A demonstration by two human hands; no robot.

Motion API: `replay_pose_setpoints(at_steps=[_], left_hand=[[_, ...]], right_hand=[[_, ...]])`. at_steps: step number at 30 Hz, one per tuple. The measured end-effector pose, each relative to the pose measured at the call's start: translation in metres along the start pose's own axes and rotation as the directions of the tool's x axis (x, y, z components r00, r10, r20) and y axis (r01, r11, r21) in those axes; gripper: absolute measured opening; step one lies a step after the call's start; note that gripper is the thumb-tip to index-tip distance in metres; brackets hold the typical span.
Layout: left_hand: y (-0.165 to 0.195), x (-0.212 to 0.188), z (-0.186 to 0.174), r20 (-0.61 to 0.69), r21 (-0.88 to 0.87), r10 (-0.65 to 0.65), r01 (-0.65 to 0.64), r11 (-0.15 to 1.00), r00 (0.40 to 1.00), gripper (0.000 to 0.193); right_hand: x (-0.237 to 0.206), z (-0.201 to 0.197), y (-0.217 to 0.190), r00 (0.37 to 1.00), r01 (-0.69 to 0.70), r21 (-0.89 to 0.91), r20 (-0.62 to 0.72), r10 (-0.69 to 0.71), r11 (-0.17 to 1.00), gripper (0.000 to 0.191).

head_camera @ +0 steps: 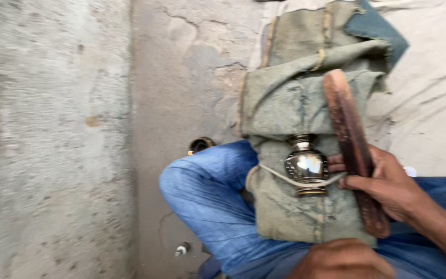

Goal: The person uses a chisel and hammer to engrave a decorative pattern onto a small metal vessel. They repeatedly tap the chisel along the surface, rotating the vessel to continue the pattern around its circumference.

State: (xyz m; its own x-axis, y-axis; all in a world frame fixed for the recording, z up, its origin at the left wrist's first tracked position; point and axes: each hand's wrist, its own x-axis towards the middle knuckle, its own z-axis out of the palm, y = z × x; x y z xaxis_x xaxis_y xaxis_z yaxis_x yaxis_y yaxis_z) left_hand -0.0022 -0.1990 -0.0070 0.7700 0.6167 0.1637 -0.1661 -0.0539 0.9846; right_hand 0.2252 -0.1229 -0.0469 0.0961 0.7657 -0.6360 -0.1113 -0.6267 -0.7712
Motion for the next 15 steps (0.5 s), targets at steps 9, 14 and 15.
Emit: replay_pose_setpoints(at_steps=[9, 14, 15], left_hand=[[0.021, -0.001, -0.015, -0.020, 0.358, -0.316, 0.302, 0.884, 0.949, 0.009], [0.024, 0.042, -0.093, -0.213, 0.644, 0.177, 0.001, 0.765, 0.961, 0.027], [0.024, 0.053, -0.109, -0.290, 0.472, 0.054, 0.093, 0.877, 0.956, 0.026]], right_hand=[[-0.004, -0.002, -0.004, 0.999, -0.013, 0.043, 0.045, 0.011, 0.999, 0.057], [-0.004, -0.007, -0.004, 0.997, -0.032, -0.026, 0.069, 0.034, 0.999, 0.056], [-0.005, -0.009, -0.005, 0.996, -0.014, -0.052, 0.088, 0.019, 0.999, 0.055]])
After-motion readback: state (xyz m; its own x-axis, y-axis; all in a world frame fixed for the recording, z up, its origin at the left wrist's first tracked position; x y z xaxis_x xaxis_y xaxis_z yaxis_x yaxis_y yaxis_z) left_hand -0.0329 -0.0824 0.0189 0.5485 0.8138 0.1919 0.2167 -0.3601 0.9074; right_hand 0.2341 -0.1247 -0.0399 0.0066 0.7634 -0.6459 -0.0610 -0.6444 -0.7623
